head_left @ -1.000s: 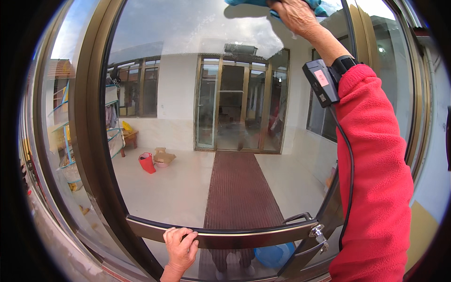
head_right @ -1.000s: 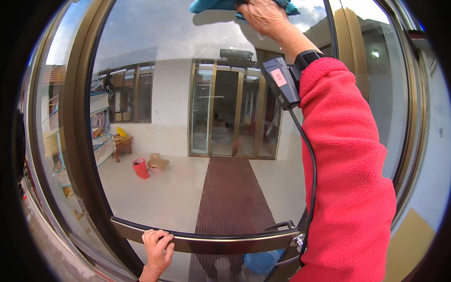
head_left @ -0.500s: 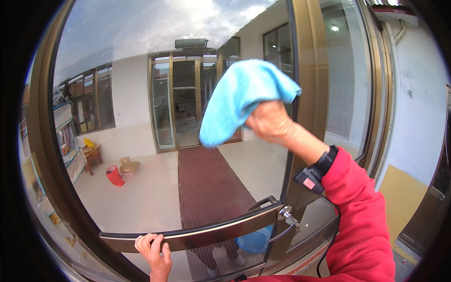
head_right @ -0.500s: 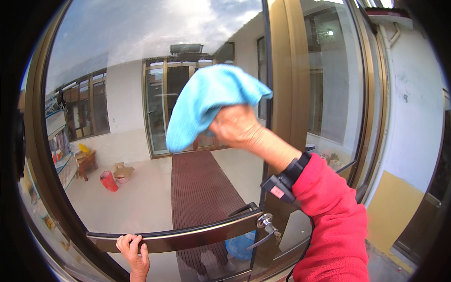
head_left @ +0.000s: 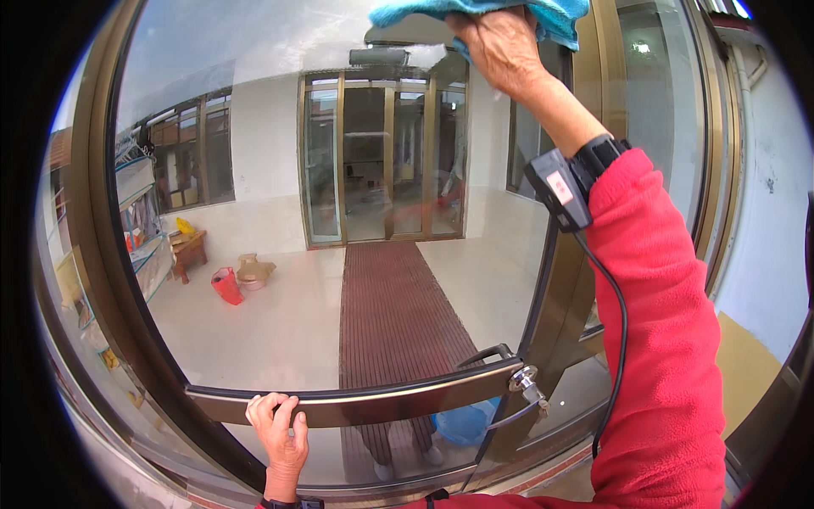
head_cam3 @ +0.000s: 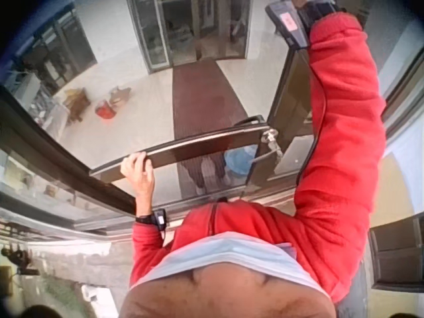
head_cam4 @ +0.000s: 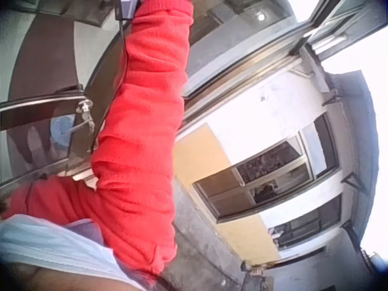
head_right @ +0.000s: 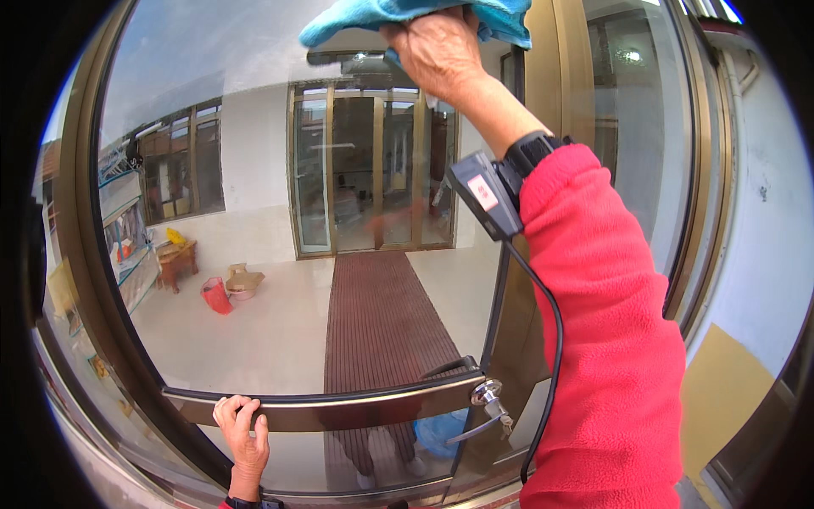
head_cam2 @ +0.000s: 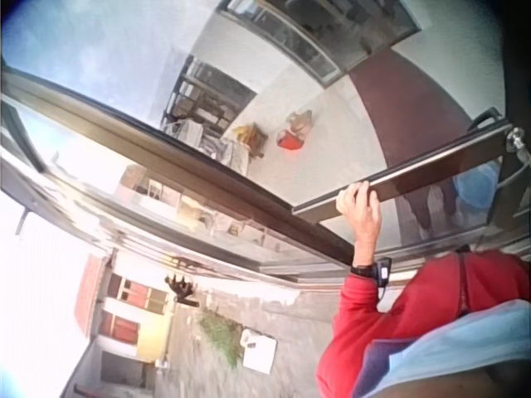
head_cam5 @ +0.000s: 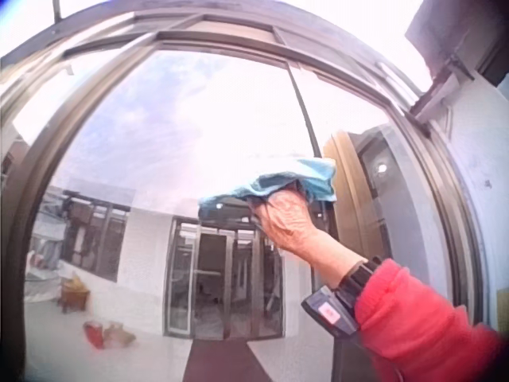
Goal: The person wipes a glass door with a blue cloth, repeatedly cleaning the glass and metal frame. They dip the cloth into a blue basin of water, wring it out, and continue wiping the door surface.
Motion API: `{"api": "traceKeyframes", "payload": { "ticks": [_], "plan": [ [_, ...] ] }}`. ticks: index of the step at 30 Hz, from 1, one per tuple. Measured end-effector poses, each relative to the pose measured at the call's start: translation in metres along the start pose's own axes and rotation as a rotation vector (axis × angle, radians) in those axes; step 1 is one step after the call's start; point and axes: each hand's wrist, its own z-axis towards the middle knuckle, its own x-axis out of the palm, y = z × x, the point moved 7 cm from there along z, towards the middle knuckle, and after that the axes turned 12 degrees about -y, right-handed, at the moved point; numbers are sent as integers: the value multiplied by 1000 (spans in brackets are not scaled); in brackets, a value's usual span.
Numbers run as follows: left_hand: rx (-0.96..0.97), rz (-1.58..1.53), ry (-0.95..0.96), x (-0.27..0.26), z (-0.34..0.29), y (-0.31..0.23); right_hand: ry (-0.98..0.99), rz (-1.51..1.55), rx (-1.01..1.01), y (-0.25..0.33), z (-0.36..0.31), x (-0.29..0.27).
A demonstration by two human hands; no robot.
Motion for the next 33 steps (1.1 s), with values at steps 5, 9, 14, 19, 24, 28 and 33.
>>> {"api": "traceKeyframes", "payload": {
  "ticks": [5,9,14,19,24,28,33],
  "plan": [
    [-20,-4,-1,-2,3,-1,199,256,-168,145,-57,-22],
    [27,-15,-27,-5,5,-4,250,735,175,208,-81,-49],
    [24,-39,-13,-6,5,-1,15,275,-205,158,-43,-23],
    [47,-45,-2,-6,7,1,90,-34,-94,46,59,40],
    [45,-63,-31,-7,10,2,-84,-85,-164,79,59,34],
    [52,-70,-48,-8,12,3,229,263,-255,200,6,20],
    [63,-91,-26,-9,12,6,149,359,-337,254,6,6]
  ]
}}
